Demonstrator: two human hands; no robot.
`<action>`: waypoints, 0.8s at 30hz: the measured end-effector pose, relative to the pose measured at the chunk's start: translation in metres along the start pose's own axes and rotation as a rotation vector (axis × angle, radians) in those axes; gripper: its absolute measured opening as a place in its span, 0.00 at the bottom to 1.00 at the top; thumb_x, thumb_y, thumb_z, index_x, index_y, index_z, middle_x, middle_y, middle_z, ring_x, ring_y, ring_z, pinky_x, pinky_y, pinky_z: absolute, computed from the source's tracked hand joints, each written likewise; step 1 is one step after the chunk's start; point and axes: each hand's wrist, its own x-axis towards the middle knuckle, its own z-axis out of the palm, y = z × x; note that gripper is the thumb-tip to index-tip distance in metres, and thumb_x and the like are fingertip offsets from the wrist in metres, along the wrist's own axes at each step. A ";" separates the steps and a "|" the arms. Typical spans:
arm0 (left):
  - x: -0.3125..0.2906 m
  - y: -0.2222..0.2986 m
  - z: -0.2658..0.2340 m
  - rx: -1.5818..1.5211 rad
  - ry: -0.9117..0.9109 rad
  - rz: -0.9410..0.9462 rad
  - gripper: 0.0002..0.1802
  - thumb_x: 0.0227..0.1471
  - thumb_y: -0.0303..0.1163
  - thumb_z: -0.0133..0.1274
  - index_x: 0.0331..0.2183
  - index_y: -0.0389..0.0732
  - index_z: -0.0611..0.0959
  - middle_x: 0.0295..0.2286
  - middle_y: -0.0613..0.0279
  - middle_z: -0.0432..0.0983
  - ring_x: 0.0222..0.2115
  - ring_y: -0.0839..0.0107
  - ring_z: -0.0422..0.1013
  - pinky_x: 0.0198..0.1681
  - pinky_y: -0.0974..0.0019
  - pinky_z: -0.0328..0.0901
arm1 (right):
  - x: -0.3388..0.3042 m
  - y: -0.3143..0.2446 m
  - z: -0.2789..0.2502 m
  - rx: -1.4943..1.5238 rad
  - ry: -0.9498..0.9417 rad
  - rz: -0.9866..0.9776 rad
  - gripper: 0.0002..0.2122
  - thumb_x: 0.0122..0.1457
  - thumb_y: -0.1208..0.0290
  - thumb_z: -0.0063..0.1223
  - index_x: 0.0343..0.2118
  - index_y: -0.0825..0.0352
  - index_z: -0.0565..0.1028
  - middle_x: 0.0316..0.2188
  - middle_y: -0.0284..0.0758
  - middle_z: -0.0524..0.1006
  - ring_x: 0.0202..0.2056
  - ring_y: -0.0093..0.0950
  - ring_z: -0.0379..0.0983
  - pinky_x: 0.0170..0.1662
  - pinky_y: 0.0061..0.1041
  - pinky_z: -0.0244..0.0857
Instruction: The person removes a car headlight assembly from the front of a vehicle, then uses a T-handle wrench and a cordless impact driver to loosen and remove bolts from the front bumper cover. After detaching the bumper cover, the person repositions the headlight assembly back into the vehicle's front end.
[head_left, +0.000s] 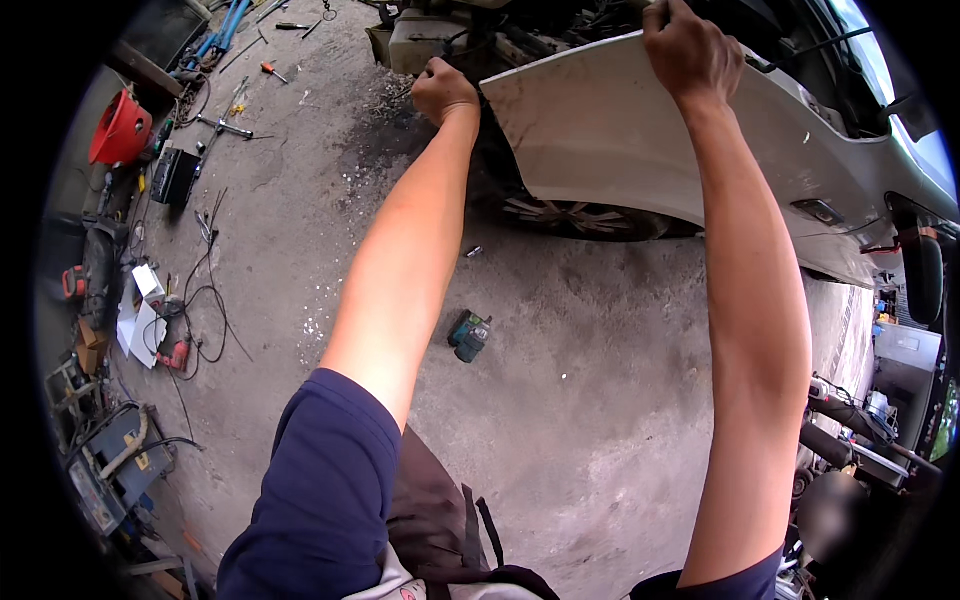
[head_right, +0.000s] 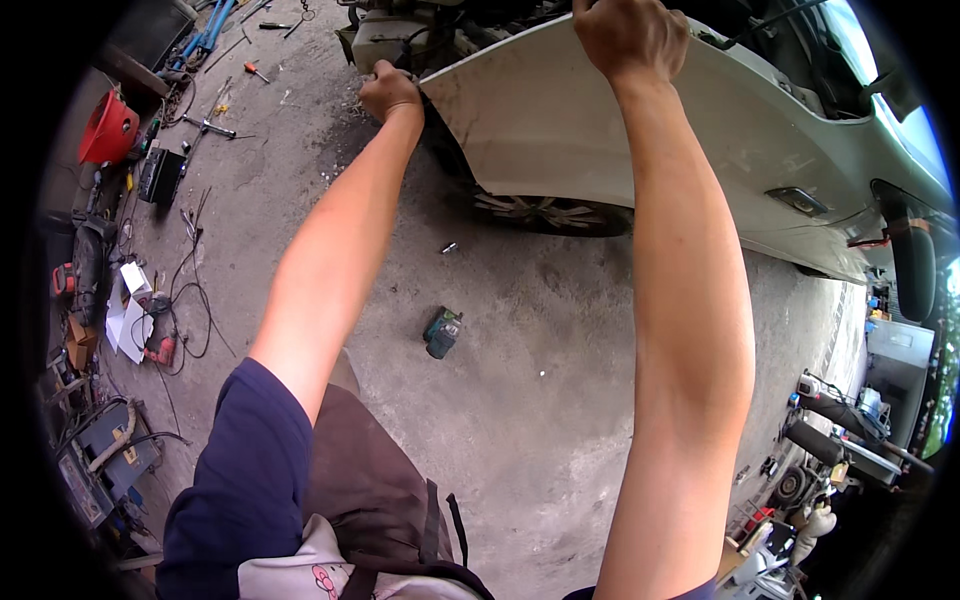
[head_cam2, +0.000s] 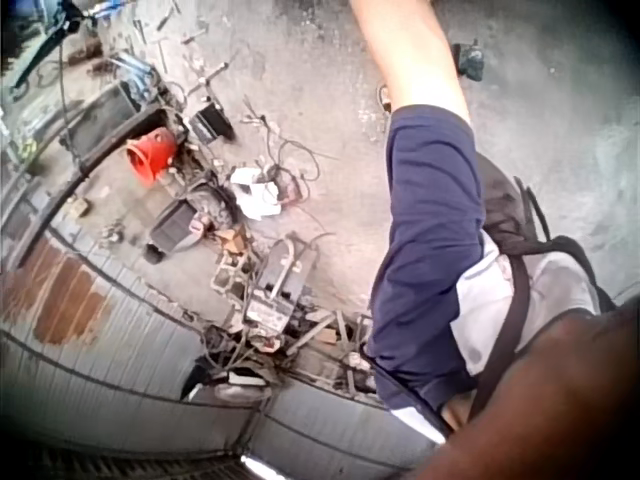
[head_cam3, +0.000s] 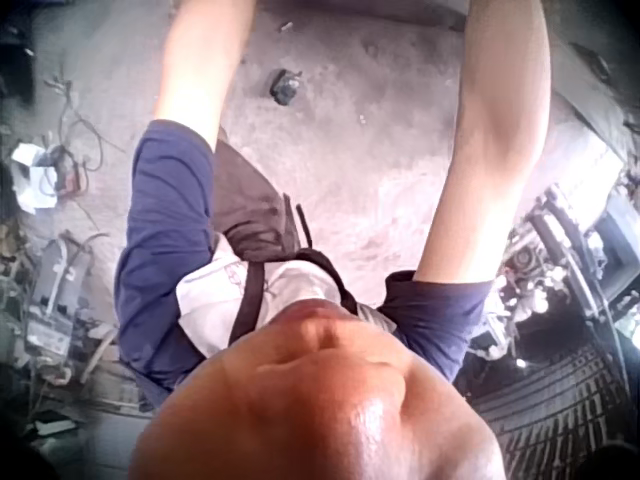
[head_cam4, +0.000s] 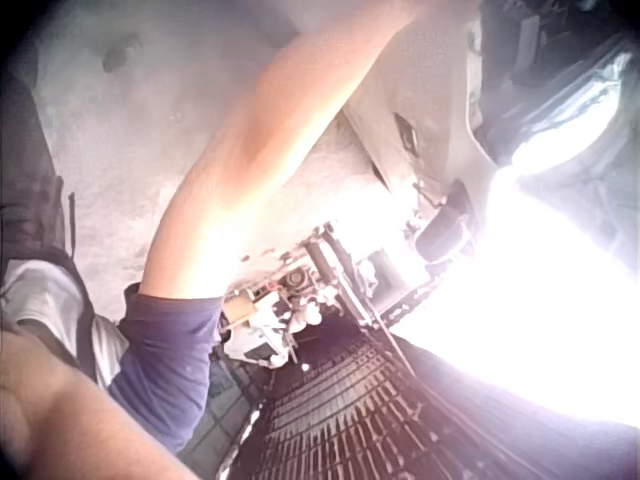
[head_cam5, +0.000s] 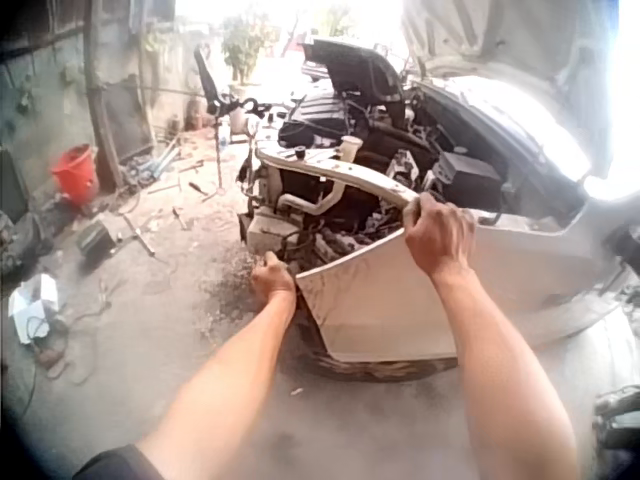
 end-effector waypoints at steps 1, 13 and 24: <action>-0.003 0.002 -0.003 -0.050 -0.024 -0.028 0.25 0.49 0.41 0.43 0.17 0.29 0.82 0.20 0.41 0.78 0.26 0.45 0.75 0.34 0.46 0.66 | -0.002 0.002 -0.001 -0.008 0.026 -0.012 0.11 0.58 0.63 0.48 0.23 0.64 0.76 0.21 0.47 0.78 0.28 0.46 0.76 0.38 0.46 0.66; 0.012 -0.008 0.005 -0.069 -0.027 -0.005 0.25 0.48 0.40 0.43 0.12 0.32 0.82 0.15 0.47 0.77 0.23 0.49 0.75 0.36 0.50 0.67 | -0.004 -0.010 0.000 -0.042 -0.001 0.053 0.14 0.60 0.60 0.45 0.25 0.64 0.78 0.23 0.48 0.79 0.30 0.47 0.77 0.40 0.44 0.66; -0.004 -0.011 -0.010 -0.074 -0.027 0.037 0.26 0.49 0.41 0.43 0.15 0.31 0.82 0.17 0.45 0.78 0.22 0.46 0.74 0.34 0.49 0.66 | -0.007 -0.003 0.007 -0.023 0.044 0.023 0.15 0.59 0.60 0.46 0.26 0.65 0.79 0.25 0.51 0.78 0.30 0.50 0.76 0.40 0.46 0.67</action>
